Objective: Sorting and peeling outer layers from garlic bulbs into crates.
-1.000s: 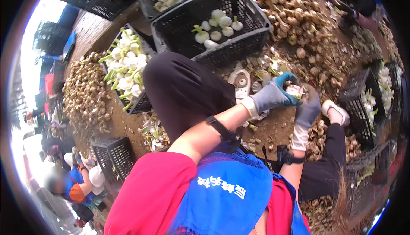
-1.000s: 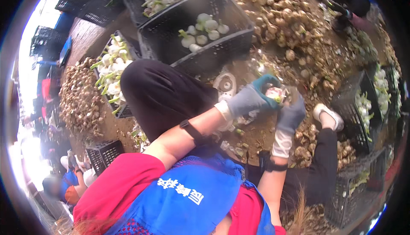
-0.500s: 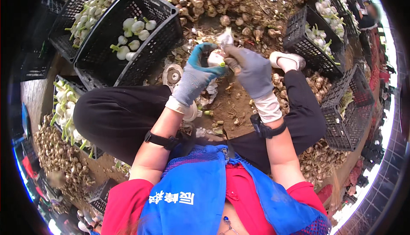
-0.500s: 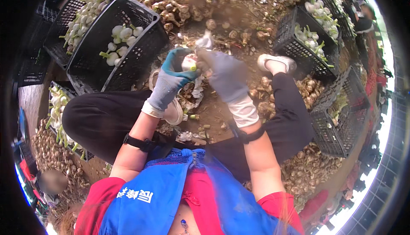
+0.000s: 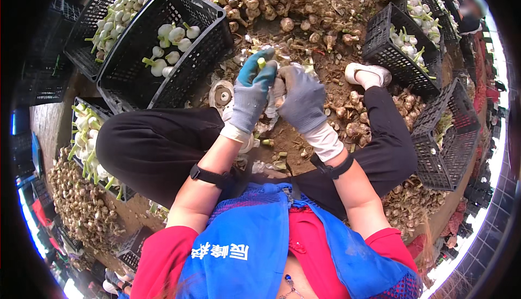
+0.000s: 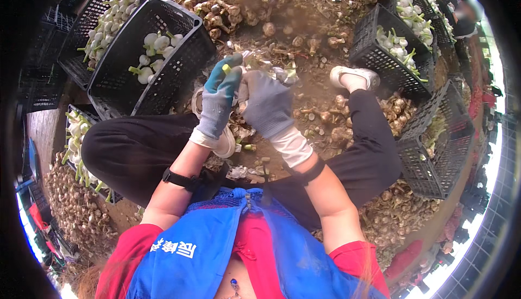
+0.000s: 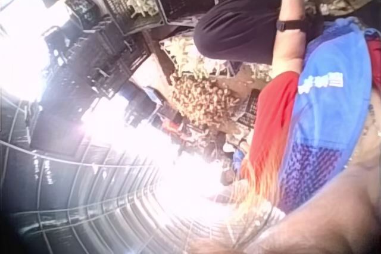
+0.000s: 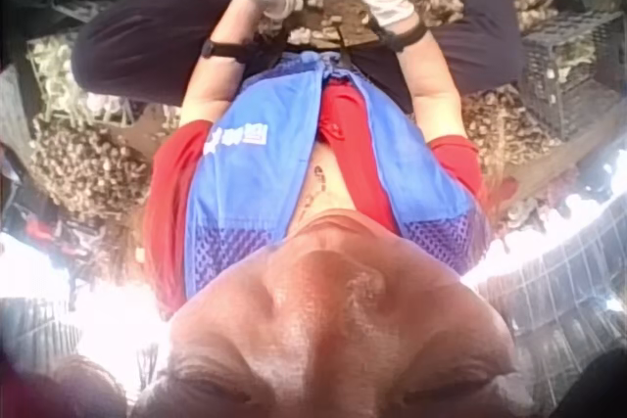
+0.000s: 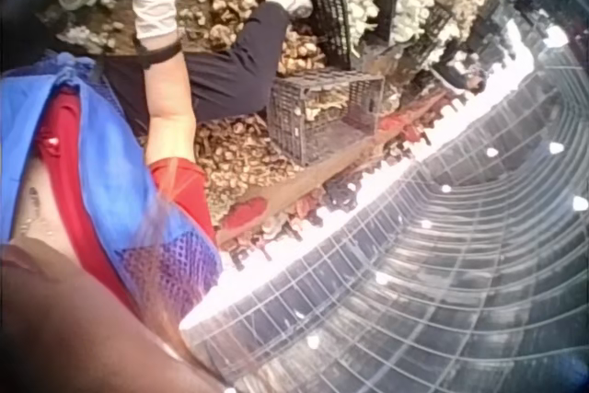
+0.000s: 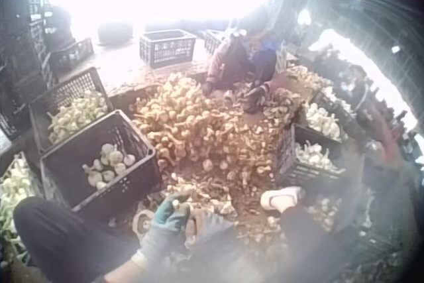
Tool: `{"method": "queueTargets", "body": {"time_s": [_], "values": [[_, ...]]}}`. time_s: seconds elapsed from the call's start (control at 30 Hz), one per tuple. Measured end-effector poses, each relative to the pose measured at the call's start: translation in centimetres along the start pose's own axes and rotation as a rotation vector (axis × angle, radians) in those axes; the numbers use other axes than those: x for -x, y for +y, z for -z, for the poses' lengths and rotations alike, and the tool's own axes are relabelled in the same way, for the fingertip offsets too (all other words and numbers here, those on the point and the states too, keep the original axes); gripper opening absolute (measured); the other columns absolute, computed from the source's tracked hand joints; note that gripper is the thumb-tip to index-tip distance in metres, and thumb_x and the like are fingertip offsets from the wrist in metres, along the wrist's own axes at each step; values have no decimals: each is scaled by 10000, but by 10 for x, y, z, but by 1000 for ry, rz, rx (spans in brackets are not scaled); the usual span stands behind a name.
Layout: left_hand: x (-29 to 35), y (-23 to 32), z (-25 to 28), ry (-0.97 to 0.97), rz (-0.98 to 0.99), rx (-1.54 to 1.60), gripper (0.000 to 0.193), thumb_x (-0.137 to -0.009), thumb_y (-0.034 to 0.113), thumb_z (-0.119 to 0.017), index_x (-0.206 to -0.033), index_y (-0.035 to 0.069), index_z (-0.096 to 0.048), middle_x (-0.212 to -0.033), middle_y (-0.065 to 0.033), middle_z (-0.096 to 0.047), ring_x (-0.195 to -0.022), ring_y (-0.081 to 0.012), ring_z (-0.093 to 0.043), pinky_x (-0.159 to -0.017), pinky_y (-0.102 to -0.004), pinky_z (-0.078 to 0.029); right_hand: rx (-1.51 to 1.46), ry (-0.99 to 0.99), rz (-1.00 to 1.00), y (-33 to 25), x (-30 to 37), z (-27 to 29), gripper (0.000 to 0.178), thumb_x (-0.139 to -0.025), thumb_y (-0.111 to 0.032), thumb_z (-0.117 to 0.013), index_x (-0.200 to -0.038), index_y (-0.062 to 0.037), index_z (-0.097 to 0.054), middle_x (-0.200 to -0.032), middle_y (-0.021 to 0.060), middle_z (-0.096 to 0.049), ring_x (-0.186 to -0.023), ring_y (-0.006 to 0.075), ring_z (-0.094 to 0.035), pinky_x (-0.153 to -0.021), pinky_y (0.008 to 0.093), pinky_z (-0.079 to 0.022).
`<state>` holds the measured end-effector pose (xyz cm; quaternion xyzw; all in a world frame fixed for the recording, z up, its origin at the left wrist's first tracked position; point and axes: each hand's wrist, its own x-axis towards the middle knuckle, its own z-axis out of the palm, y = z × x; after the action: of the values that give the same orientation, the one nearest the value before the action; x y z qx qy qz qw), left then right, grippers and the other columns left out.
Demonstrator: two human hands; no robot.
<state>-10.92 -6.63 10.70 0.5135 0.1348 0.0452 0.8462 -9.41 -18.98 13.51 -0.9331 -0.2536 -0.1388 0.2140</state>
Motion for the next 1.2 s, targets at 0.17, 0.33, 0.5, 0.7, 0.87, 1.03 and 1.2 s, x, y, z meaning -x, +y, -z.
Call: {"method": "queueTargets", "body": {"time_s": [0.17,0.33,0.5,0.7,0.87,1.03,1.2], "values": [[-8,6,8,-145,-322,-258,281,-964,61,-572,-1236,-5,-602,-1149,-95,-667,-1019,-170,-640,-887,-292,-515,15,-36,-210,27,1,-10,98,-927,-207,-575,-934,-109,-581,-804,97,-633,-690,260,-638,-596,376,-503],[-21,-27,31,-125,7,134,460,-895,-117,-488,-1342,-11,-505,-1327,-151,-598,-1153,-194,-612,-983,-318,-488,39,-172,-114,12,27,-25,106,-882,-179,-599,-954,-103,-583,-801,123,-602,-779,317,-635,-654,426,-503],[-22,3,23,-173,336,713,550,-978,332,-356,-1441,49,-444,-1467,-127,-480,-1369,-277,-448,-1086,-383,-393,63,-416,-123,37,58,-39,139,-856,-197,-650,-968,-117,-633,-895,114,-627,-812,327,-635,-729,444,-506],[-23,-13,28,-84,261,593,521,-967,314,-419,-1407,39,-460,-1439,-132,-500,-1335,-275,-485,-1049,-424,-441,-218,-132,-193,0,13,3,291,-859,-267,-717,-1072,-74,-670,-797,94,-680,-810,270,-673,-740,381,-515],[-21,-7,14,-12,318,731,480,-993,376,-400,-1271,31,-585,-1200,-117,-657,-1101,-257,-622,-971,-384,-509,-823,-246,-585,-10,-3,-8,242,-966,-293,-620,-1040,-63,-645,-764,42,-646,-674,119,-613,-624,276,-501],[-29,-7,15,125,363,839,418,-957,340,-485,-1248,69,-611,-1189,-123,-653,-1103,-270,-624,-936,-417,-523,-1258,-1,-698,0,-13,5,201,-1007,-224,-537,-974,-41,-612,-732,5,-623,-630,79,-582,-543,215,-467],[-29,14,14,119,341,910,354,-970,292,-477,-1225,82,-605,-1198,-122,-631,-1109,-270,-616,-943,-398,-527,-1160,-64,-844,19,-9,0,216,-990,-259,-590,-983,-46,-629,-887,46,-654,-744,93,-610,-636,220,-500]]}}
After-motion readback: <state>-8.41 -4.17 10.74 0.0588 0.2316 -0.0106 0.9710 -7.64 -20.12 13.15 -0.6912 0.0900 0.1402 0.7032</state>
